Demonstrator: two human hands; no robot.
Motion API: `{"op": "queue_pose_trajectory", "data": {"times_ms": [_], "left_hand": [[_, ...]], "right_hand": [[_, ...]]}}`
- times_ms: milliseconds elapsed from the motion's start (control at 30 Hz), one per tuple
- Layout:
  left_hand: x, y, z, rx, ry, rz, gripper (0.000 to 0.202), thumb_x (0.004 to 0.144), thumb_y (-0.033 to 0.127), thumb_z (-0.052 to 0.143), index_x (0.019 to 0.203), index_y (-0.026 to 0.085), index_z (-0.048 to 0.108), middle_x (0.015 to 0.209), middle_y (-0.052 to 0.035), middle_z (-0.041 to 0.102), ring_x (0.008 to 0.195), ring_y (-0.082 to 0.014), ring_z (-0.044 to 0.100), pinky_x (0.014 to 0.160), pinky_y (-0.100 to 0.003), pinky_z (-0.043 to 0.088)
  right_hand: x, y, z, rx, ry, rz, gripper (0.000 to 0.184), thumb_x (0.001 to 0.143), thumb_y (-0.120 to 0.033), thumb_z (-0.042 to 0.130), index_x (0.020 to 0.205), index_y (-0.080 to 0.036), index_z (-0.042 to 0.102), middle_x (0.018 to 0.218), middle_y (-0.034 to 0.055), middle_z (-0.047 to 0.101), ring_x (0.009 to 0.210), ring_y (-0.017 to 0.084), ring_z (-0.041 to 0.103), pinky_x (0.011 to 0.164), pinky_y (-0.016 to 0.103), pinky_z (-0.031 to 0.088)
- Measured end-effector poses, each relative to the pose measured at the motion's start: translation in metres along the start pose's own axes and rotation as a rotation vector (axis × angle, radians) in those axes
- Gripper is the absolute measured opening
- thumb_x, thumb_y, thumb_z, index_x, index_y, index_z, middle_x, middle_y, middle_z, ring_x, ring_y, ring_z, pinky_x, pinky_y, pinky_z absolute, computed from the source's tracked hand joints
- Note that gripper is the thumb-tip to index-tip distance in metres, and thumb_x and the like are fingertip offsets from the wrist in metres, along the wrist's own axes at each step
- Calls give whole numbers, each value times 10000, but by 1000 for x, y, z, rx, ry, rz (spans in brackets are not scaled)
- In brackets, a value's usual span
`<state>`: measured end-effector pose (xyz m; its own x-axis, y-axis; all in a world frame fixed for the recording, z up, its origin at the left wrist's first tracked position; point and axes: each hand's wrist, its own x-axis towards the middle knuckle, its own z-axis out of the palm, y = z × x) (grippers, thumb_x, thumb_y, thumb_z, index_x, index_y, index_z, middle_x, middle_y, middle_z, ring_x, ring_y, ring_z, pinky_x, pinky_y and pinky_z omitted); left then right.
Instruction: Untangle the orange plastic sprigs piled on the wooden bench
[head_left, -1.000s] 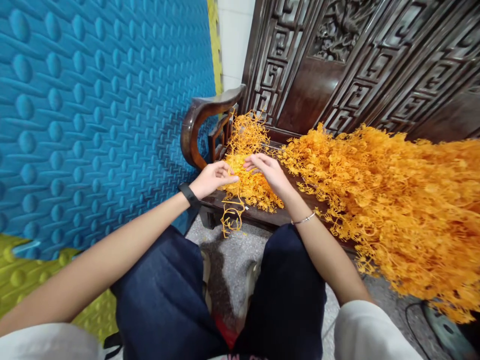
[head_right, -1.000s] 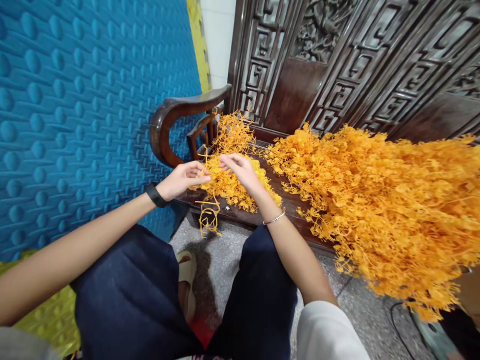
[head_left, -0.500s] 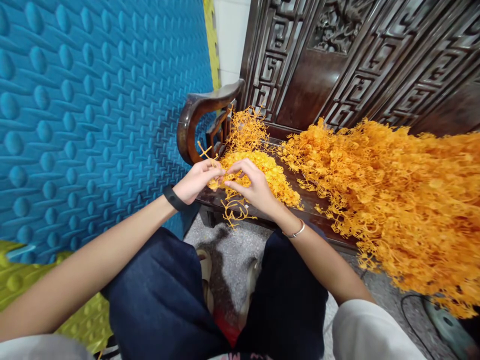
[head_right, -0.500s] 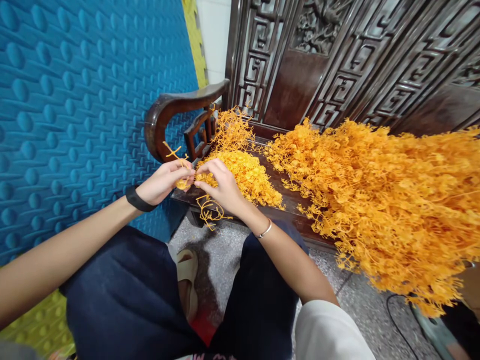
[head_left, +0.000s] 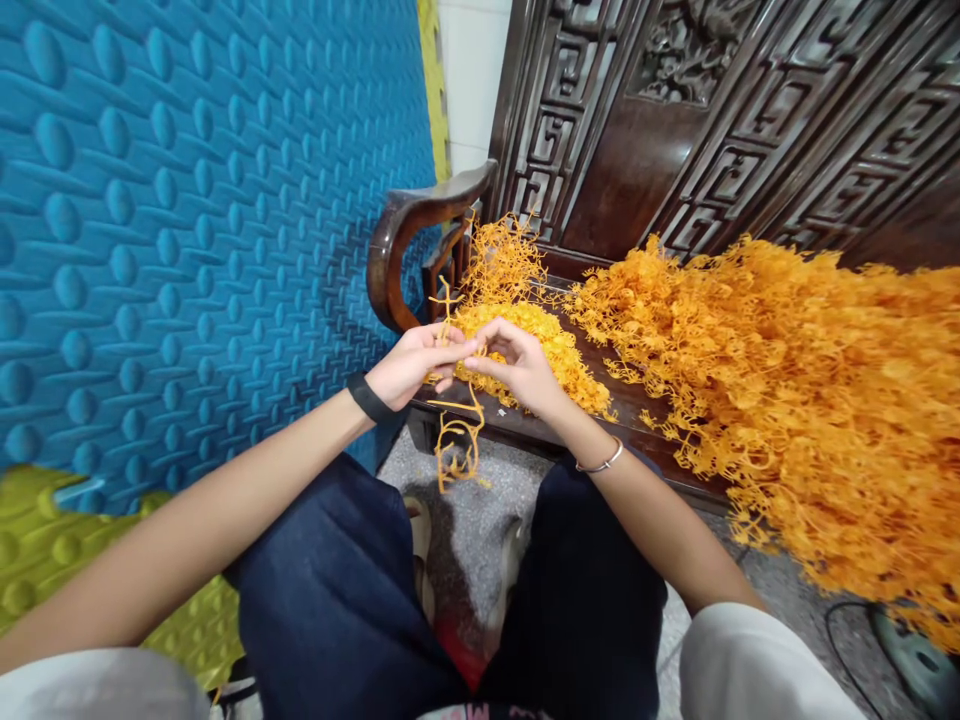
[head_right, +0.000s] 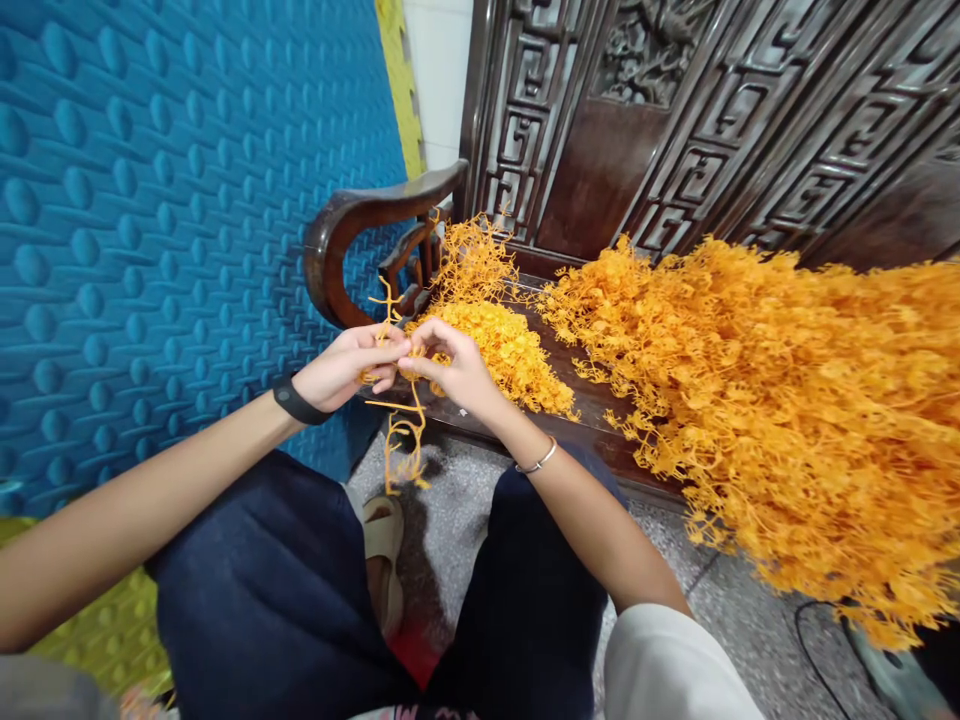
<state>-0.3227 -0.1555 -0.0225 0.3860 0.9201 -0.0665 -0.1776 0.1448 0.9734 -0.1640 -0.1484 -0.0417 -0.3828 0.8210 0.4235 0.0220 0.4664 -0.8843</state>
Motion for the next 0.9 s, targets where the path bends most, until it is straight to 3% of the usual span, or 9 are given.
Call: {"op": "queue_pose_trajectory", "data": {"times_ms": [167,300,500,567,700,900], "left_hand": [[0,0,3,129,45,12,256,697,322,712,624,133,556,444,55,443,379,-55,429,442,-220,443],[3,-3,0,243,65,41,279,747,302,652,551,136,541,419,31,460,389,-71,449,460,-224,450],[7,0,-12,281,-199,76,291,749,357,649,588,144,535,459,37,460,410,-67,458,465,-206,402],[6,3,-13,315,-231,62,312,755,352,639,562,147,506,449,38,449,396,-64,453,451,-200,378],[4,5,-6,343,-132,100,326,775,310,597,522,155,462,423,48,414,355,-54,415,404,-192,328],[15,-9,15,237,200,282,307,756,244,565,493,172,425,380,82,336,307,-41,326,344,-184,284]], "right_hand": [[-1,3,-3,-20,71,6,298,722,-414,678,739,-210,461,741,-21,494,706,116,494,709,302,428],[-2,1,-2,-78,64,-7,263,775,-402,619,743,-218,434,723,-27,482,687,115,492,682,295,418],[-3,-4,-4,-47,-44,-14,242,797,-384,587,768,-222,410,732,-28,472,703,117,483,687,293,397],[-2,-3,-7,-31,-63,7,241,782,-375,604,766,-221,419,700,-34,462,665,112,456,655,288,379],[4,4,-11,65,57,75,244,746,-359,640,759,-224,438,639,-47,449,592,98,409,586,269,332],[20,10,-2,218,235,158,206,701,-265,658,698,-208,460,586,-55,476,554,83,442,557,248,333]]}}
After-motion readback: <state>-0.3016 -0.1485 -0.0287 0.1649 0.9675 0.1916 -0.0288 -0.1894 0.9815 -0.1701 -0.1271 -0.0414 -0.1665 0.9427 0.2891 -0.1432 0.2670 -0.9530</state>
